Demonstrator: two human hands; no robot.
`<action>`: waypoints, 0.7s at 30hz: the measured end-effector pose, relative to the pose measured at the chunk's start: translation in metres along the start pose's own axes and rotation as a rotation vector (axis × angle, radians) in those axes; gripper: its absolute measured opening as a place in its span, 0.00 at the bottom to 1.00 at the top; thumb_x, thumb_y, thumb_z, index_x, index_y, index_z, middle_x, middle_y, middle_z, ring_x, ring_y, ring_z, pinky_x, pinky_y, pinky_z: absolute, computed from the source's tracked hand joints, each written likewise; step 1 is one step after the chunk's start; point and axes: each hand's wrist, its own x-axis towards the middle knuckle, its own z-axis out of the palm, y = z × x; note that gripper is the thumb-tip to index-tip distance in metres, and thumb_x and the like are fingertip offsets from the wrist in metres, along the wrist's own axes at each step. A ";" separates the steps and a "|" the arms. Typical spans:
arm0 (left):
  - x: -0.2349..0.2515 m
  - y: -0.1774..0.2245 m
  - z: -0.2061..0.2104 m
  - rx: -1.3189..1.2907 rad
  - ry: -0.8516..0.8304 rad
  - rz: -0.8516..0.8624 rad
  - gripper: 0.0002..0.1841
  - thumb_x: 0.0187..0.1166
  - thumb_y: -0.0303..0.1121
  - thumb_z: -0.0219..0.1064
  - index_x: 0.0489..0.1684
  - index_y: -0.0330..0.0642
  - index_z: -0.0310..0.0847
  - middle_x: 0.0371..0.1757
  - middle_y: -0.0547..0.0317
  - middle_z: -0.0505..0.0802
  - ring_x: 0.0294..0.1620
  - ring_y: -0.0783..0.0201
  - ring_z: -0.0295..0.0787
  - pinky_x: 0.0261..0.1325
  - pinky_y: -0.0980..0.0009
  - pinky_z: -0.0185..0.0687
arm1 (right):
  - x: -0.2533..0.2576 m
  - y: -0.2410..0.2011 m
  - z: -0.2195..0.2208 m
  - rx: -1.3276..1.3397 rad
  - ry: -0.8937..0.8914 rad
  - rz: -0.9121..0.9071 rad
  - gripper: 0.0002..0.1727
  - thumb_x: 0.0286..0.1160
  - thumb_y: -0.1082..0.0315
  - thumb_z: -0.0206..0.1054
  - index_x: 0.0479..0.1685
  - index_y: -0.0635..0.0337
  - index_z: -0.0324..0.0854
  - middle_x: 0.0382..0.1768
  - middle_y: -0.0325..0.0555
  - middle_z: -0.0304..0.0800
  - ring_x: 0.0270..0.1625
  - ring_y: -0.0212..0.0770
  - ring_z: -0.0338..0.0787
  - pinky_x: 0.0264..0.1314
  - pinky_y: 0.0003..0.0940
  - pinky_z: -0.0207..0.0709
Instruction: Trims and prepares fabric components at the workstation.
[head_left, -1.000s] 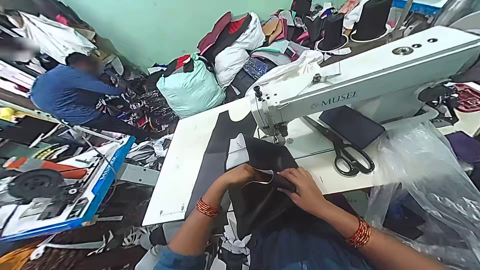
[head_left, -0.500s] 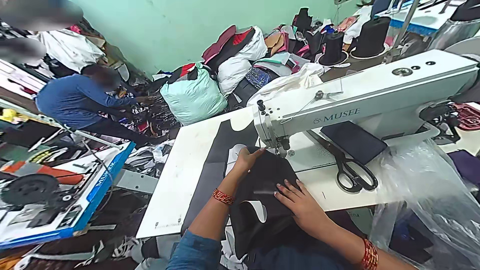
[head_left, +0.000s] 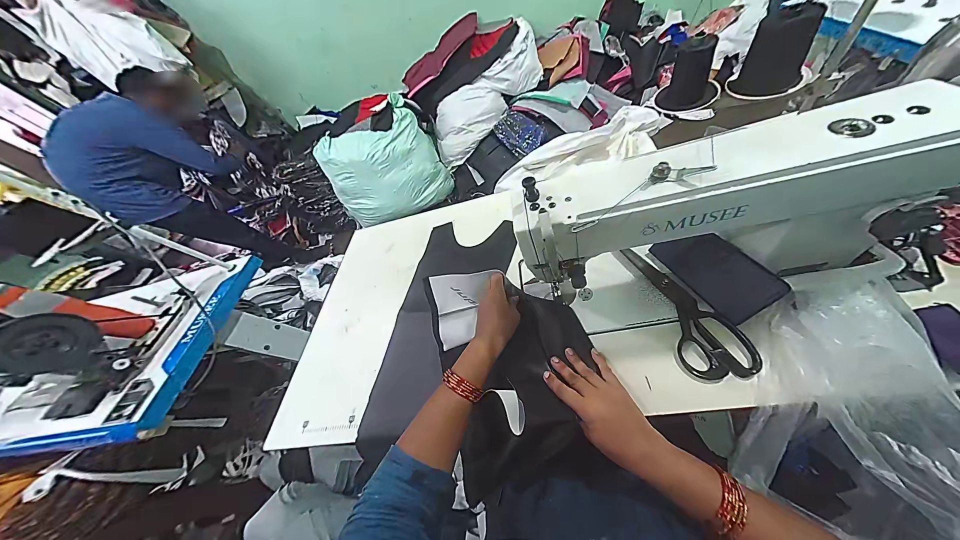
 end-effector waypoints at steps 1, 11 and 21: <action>-0.002 0.002 -0.004 0.095 -0.003 0.000 0.21 0.82 0.30 0.67 0.70 0.27 0.73 0.69 0.32 0.82 0.71 0.37 0.82 0.74 0.44 0.78 | 0.000 0.000 -0.001 0.004 -0.008 0.003 0.33 0.60 0.84 0.67 0.70 0.49 0.86 0.74 0.48 0.86 0.79 0.61 0.81 0.77 0.76 0.67; -0.041 -0.012 0.005 0.145 -0.340 0.885 0.27 0.94 0.41 0.45 0.85 0.38 0.71 0.88 0.48 0.74 0.93 0.48 0.59 0.95 0.51 0.46 | 0.000 -0.001 -0.001 -0.003 0.009 -0.004 0.30 0.62 0.81 0.65 0.68 0.49 0.87 0.72 0.50 0.87 0.77 0.60 0.83 0.75 0.75 0.68; -0.011 -0.049 0.024 0.092 -0.297 0.904 0.31 0.90 0.47 0.53 0.87 0.35 0.67 0.89 0.44 0.72 0.94 0.49 0.58 0.95 0.55 0.48 | 0.003 -0.001 -0.003 0.032 -0.011 0.022 0.32 0.60 0.84 0.65 0.68 0.50 0.88 0.73 0.50 0.87 0.78 0.61 0.82 0.76 0.76 0.66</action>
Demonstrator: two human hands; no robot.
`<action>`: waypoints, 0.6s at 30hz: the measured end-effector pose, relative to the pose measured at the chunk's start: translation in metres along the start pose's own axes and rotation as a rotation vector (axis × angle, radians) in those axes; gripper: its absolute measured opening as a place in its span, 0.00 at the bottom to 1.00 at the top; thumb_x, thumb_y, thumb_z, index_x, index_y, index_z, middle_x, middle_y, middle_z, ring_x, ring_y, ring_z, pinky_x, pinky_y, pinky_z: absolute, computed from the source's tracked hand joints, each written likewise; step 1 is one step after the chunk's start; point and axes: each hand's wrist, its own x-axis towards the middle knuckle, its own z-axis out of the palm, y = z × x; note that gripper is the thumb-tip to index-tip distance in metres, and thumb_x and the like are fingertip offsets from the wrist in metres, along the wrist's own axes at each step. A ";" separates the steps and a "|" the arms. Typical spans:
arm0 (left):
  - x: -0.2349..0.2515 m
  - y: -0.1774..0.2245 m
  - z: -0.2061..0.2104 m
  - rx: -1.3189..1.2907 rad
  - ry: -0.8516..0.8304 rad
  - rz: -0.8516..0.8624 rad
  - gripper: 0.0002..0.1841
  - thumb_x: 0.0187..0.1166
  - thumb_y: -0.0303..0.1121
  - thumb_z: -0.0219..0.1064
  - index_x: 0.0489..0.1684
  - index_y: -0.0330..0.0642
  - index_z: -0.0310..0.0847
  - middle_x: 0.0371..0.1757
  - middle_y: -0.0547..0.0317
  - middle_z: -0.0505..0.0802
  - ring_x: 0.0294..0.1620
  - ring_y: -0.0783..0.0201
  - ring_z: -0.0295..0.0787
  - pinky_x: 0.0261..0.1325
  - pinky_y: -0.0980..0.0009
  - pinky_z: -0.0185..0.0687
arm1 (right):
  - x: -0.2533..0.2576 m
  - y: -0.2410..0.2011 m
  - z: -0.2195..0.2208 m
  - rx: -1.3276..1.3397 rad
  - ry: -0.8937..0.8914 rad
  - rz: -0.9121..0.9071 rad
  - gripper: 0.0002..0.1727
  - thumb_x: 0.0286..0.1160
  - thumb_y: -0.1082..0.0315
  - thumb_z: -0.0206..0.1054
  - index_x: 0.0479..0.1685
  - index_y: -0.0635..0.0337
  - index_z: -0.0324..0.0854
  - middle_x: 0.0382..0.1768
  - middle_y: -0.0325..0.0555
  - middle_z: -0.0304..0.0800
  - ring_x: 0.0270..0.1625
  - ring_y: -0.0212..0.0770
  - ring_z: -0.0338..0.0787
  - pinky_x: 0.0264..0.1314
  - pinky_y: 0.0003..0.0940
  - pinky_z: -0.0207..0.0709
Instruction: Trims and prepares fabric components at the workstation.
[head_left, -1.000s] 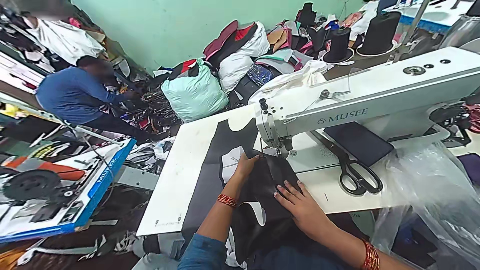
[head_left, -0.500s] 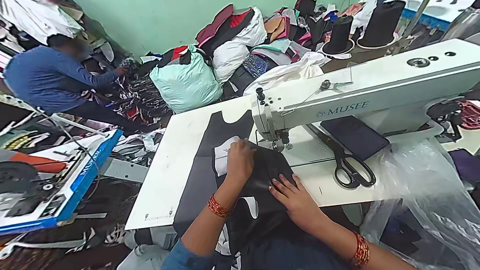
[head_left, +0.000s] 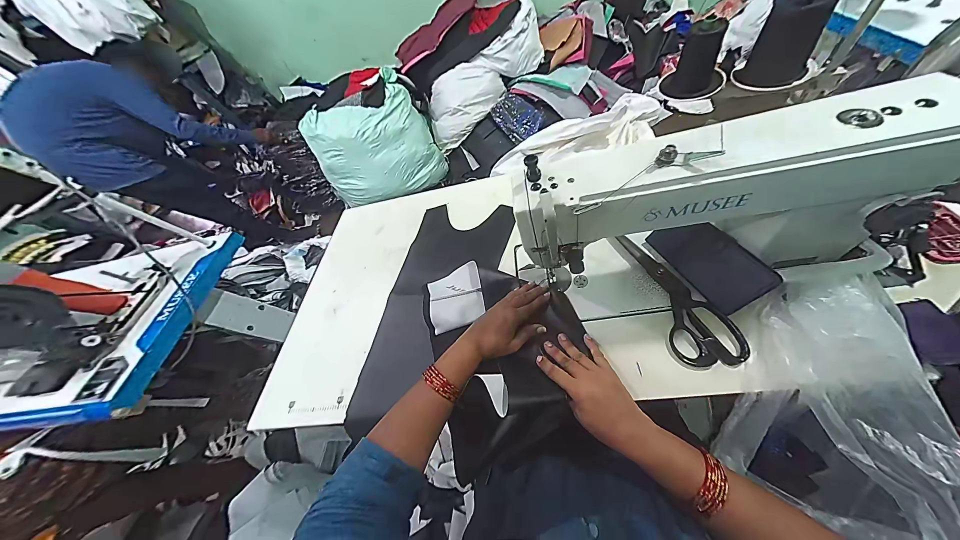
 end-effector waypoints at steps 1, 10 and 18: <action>-0.001 -0.002 0.002 0.048 0.030 0.007 0.32 0.89 0.48 0.54 0.85 0.34 0.69 0.87 0.43 0.74 0.93 0.48 0.60 0.94 0.54 0.50 | 0.001 0.000 -0.001 0.019 -0.009 0.005 0.32 0.58 0.84 0.65 0.67 0.52 0.88 0.73 0.51 0.87 0.78 0.63 0.82 0.76 0.77 0.65; -0.052 0.046 -0.069 -0.469 0.405 -0.359 0.23 0.91 0.38 0.51 0.69 0.29 0.82 0.65 0.43 0.92 0.65 0.58 0.91 0.75 0.59 0.81 | 0.011 0.001 -0.028 0.327 -0.151 0.183 0.32 0.79 0.52 0.65 0.76 0.65 0.79 0.75 0.55 0.84 0.83 0.61 0.76 0.89 0.72 0.47; -0.115 0.157 -0.004 -0.361 0.720 -0.133 0.16 0.88 0.43 0.62 0.43 0.41 0.91 0.49 0.58 0.96 0.59 0.69 0.92 0.67 0.71 0.86 | 0.016 -0.005 -0.038 0.384 -0.149 0.271 0.34 0.82 0.46 0.61 0.73 0.68 0.81 0.72 0.58 0.87 0.81 0.64 0.78 0.89 0.72 0.47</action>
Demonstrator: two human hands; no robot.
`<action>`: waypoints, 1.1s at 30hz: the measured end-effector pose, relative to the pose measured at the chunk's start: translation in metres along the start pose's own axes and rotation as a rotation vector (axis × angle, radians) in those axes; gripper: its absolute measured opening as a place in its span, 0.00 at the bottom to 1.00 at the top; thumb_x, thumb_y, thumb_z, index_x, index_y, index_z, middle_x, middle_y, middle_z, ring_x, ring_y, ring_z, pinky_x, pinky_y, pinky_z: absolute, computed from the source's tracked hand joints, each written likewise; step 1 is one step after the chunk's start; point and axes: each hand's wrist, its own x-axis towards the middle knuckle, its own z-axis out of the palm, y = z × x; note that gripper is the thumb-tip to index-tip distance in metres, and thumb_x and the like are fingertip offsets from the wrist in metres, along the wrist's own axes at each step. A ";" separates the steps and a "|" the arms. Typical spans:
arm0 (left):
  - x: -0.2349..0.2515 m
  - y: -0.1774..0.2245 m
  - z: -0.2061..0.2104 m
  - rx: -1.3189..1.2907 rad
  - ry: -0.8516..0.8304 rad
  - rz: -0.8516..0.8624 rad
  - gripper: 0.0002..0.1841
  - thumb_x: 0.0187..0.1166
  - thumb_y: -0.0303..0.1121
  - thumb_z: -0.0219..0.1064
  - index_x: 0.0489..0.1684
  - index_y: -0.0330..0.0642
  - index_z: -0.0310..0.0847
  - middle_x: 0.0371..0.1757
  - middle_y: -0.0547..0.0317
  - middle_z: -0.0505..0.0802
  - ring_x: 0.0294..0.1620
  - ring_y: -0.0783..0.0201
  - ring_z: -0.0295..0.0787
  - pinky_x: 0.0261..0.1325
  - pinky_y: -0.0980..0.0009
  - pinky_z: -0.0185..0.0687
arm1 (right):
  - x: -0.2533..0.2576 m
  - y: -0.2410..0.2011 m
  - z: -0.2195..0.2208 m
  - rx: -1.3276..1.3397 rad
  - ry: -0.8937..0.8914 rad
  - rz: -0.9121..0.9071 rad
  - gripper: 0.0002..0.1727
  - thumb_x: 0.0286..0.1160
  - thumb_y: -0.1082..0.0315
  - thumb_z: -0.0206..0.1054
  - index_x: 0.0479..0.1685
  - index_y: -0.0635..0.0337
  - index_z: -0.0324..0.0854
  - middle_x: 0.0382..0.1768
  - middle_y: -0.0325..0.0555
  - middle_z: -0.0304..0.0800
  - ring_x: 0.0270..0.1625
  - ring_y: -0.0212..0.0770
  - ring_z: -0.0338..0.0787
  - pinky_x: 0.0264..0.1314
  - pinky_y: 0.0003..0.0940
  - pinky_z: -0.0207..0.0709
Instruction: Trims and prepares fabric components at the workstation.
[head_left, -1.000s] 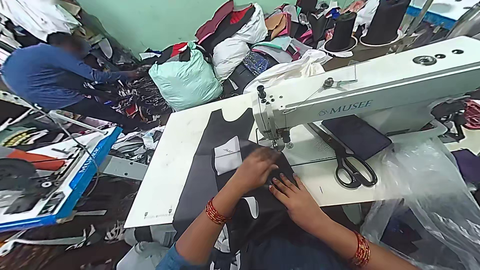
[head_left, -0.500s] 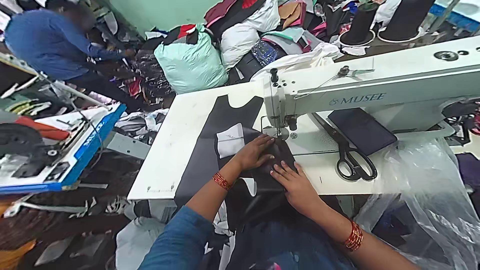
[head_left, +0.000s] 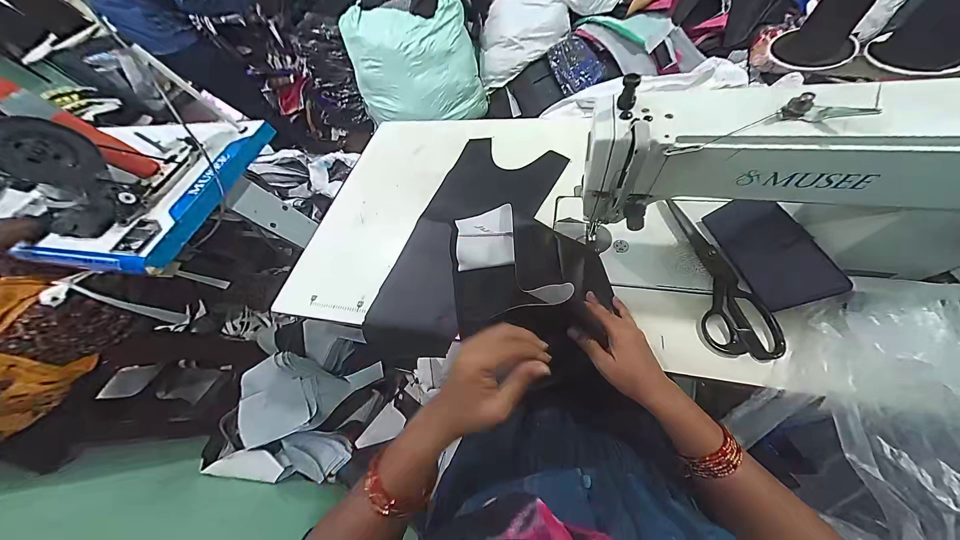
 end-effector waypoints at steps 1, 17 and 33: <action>-0.013 -0.007 0.020 0.109 -0.050 0.001 0.16 0.87 0.39 0.63 0.49 0.37 0.93 0.55 0.51 0.96 0.66 0.60 0.90 0.74 0.65 0.81 | 0.001 0.000 0.000 -0.013 0.002 0.006 0.34 0.83 0.46 0.60 0.72 0.68 0.82 0.71 0.57 0.87 0.81 0.63 0.78 0.89 0.72 0.47; 0.024 -0.052 0.009 -0.541 0.228 -0.917 0.14 0.88 0.23 0.48 0.36 0.32 0.81 0.31 0.60 0.91 0.36 0.68 0.91 0.50 0.67 0.89 | -0.006 0.024 0.024 -0.036 0.172 -0.277 0.20 0.81 0.72 0.55 0.61 0.56 0.91 0.65 0.44 0.94 0.74 0.49 0.88 0.84 0.66 0.64; 0.103 -0.052 -0.020 -0.117 -0.539 -0.735 0.28 0.93 0.52 0.50 0.43 0.35 0.88 0.41 0.58 0.90 0.45 0.72 0.83 0.56 0.64 0.78 | -0.008 0.022 0.015 0.184 0.169 -0.104 0.37 0.93 0.44 0.43 0.70 0.71 0.81 0.64 0.57 0.91 0.72 0.41 0.86 0.81 0.39 0.72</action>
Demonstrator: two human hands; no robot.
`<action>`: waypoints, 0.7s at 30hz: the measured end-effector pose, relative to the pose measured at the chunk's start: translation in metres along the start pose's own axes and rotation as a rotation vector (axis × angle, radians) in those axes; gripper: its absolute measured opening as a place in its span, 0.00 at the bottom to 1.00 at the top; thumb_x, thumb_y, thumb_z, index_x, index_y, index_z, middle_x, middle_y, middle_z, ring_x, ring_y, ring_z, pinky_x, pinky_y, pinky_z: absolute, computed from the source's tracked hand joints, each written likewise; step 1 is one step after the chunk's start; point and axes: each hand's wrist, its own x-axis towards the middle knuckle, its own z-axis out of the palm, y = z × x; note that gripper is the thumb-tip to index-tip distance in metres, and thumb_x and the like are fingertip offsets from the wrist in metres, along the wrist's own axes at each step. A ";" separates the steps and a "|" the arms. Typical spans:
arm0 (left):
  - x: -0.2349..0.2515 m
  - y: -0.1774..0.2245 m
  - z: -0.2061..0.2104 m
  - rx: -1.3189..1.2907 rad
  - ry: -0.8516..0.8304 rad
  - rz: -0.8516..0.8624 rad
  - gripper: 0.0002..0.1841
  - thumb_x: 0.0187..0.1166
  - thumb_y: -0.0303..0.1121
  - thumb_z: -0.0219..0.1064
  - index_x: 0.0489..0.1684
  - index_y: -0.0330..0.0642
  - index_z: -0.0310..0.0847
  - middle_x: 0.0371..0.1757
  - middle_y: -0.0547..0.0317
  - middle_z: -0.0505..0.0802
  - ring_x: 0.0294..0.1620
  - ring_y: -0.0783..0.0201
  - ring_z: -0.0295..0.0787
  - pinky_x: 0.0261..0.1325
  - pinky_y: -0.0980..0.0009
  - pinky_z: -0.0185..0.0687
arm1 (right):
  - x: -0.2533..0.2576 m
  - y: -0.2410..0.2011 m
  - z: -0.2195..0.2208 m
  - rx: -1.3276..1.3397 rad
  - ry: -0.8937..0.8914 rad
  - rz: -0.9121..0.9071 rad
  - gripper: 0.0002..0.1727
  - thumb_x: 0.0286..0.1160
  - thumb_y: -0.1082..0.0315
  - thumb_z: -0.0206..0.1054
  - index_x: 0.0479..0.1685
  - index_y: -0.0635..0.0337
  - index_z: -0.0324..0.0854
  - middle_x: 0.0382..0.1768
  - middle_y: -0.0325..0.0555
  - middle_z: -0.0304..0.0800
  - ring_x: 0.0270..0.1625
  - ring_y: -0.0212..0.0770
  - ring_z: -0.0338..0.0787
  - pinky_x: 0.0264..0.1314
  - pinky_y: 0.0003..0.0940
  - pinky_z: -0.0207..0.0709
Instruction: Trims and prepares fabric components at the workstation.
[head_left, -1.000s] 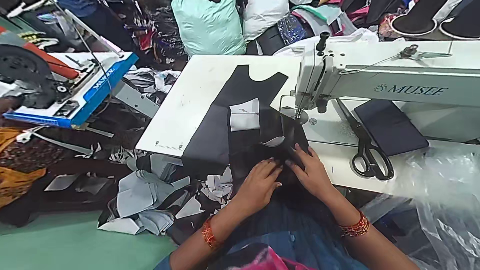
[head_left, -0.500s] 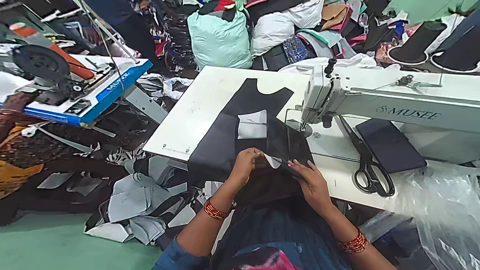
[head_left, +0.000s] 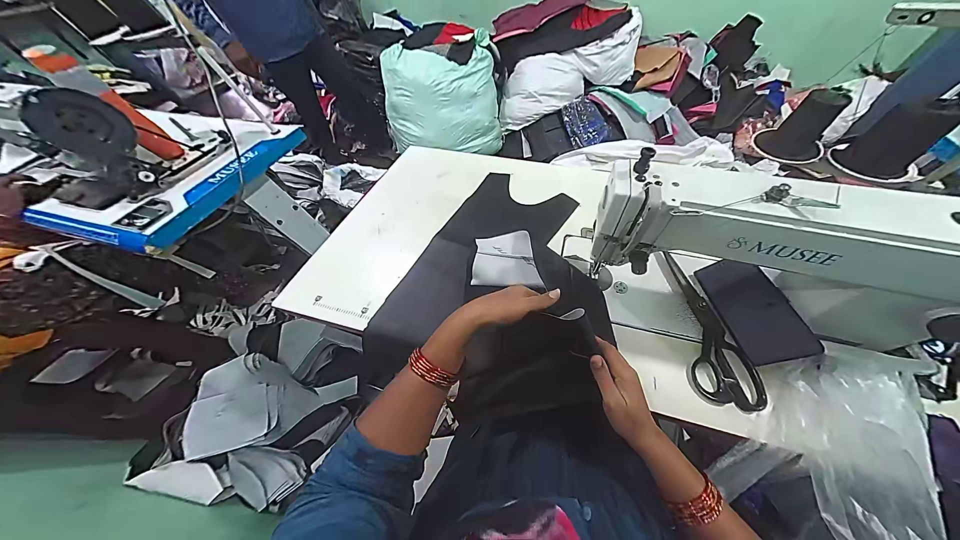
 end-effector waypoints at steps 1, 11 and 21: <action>-0.003 0.005 -0.003 -0.006 -0.077 0.062 0.27 0.93 0.50 0.48 0.38 0.39 0.87 0.36 0.66 0.89 0.41 0.80 0.82 0.52 0.73 0.78 | 0.001 0.000 -0.001 0.020 -0.008 0.022 0.36 0.93 0.45 0.44 0.70 0.71 0.81 0.64 0.57 0.90 0.71 0.40 0.86 0.80 0.38 0.72; -0.003 0.029 -0.008 0.262 -0.474 0.178 0.35 0.91 0.58 0.43 0.57 0.35 0.87 0.52 0.55 0.93 0.56 0.71 0.86 0.67 0.61 0.77 | 0.006 0.004 -0.013 0.469 0.032 0.081 0.39 0.96 0.46 0.34 0.76 0.78 0.68 0.72 0.54 0.85 0.78 0.35 0.81 0.84 0.33 0.69; 0.006 0.095 0.011 0.519 -0.589 -0.033 0.29 0.91 0.50 0.56 0.65 0.25 0.79 0.56 0.36 0.89 0.60 0.49 0.85 0.66 0.46 0.73 | 0.005 0.010 -0.014 0.527 0.036 0.084 0.36 0.96 0.50 0.34 0.73 0.78 0.71 0.70 0.56 0.86 0.77 0.38 0.82 0.84 0.36 0.70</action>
